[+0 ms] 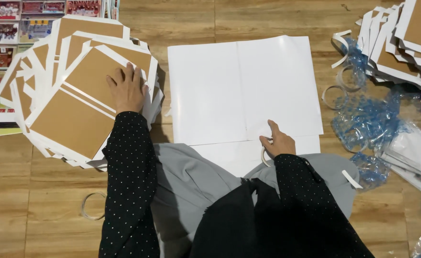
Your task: Applying double-sided tape to cardboard cutouts for assembly
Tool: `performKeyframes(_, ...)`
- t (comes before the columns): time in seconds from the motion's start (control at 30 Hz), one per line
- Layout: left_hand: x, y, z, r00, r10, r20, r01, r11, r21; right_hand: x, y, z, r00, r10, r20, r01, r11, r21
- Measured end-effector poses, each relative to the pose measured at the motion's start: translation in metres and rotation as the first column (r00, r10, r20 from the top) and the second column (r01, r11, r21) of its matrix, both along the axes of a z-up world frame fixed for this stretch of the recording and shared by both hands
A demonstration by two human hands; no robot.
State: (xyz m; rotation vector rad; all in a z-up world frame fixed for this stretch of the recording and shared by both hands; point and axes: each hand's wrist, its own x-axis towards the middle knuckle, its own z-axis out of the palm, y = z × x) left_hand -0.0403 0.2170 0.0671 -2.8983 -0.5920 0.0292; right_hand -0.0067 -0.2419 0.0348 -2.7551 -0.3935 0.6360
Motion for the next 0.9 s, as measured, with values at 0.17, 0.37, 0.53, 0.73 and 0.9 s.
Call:
performKeyframes(0.17,0.002,0.004,-0.005,0.999,-0.017,-0.046,0.017,1.000,-0.004,0.002,0.005,0.004,0.998,-0.036,-0.053,0.037,0.999,0.016)
performKeyframes(0.37,0.004,-0.016,0.024,1.000,-0.014,0.013,0.014,0.999,-0.031,0.006,0.004,0.012,0.996,-0.041,-0.081,0.047,0.996,0.069)
performKeyframes(0.53,0.015,-0.018,0.002,0.994,0.076,0.078,-0.078,0.997,0.026,0.012,0.002,0.003,0.998,-0.018,-0.063,0.024,0.995,0.096)
performKeyframes(0.73,0.018,-0.081,-0.008,0.988,-0.015,0.153,0.029,0.996,-0.090,0.034,-0.008,0.043,0.881,-0.323,-0.346,0.454,0.782,0.428)
performKeyframes(0.9,0.024,-0.171,0.001,0.945,-0.154,-0.289,0.078,0.963,-0.259,0.077,-0.049,0.036,0.770,-0.434,-0.467,0.637,0.505,0.582)
